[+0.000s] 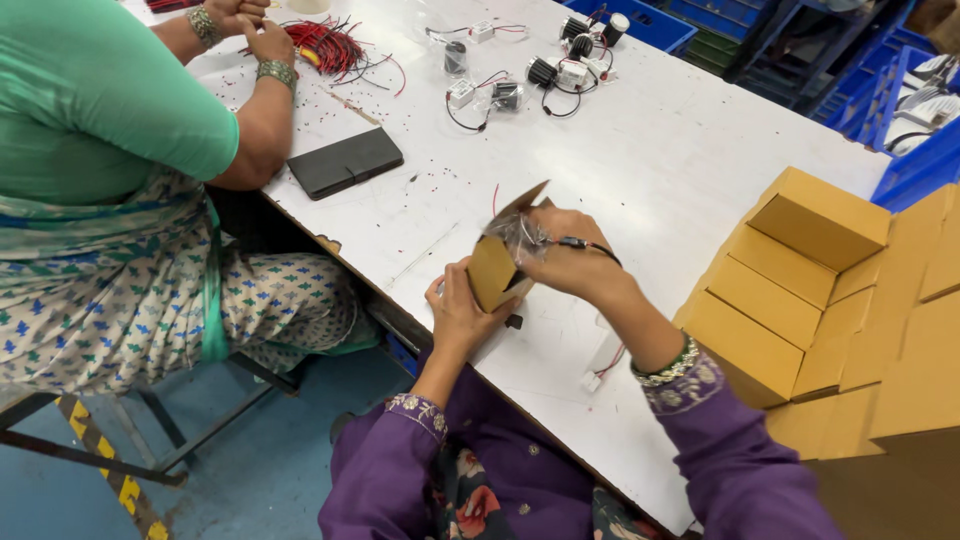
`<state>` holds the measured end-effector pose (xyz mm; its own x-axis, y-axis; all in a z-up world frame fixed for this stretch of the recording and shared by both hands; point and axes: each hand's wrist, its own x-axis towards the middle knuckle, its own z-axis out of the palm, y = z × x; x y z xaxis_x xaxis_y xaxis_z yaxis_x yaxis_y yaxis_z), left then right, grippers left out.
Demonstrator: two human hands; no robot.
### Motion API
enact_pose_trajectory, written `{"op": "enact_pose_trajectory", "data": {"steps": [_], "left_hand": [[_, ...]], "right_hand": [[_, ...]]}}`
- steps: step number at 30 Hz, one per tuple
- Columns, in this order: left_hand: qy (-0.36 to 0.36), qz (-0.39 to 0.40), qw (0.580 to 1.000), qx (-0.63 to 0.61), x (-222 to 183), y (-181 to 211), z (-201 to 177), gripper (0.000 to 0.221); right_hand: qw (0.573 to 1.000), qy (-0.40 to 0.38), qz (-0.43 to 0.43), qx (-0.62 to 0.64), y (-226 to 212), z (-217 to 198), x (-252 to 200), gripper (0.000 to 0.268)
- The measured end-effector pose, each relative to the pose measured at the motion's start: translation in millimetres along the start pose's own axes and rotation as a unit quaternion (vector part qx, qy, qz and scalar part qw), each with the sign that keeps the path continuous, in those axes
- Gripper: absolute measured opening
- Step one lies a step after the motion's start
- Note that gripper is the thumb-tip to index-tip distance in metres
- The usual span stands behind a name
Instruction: The person folds a cardboard box, places a light fixture with wiring into the box, and secures the lid by hand.
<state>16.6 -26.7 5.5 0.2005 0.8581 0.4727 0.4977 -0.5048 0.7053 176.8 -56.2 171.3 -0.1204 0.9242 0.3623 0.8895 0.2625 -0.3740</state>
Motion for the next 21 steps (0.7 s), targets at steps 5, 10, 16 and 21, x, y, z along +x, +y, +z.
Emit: {"op": "enact_pose_trajectory", "data": {"steps": [5, 10, 16, 21], "left_hand": [[0.000, 0.000, 1.000, 0.002, -3.5, 2.4, 0.3, 0.089], [-0.016, -0.020, 1.000, -0.011, 0.0, 6.5, -3.6, 0.084], [0.022, 0.013, 1.000, -0.008, -0.7, 4.5, 0.0, 0.084], [0.027, 0.029, 0.999, -0.012, -1.5, -0.5, 0.1, 0.081]], "right_hand": [[0.981, -0.149, -0.035, -0.117, 2.6, -2.6, -15.9, 0.049], [0.994, -0.082, -0.057, -0.046, 13.6, 16.8, -45.2, 0.060], [0.995, 0.083, -0.012, -0.044, 11.9, 55.5, -83.8, 0.091], [0.999, 0.014, -0.007, -0.028, 8.0, 60.0, -116.7, 0.099]]}}
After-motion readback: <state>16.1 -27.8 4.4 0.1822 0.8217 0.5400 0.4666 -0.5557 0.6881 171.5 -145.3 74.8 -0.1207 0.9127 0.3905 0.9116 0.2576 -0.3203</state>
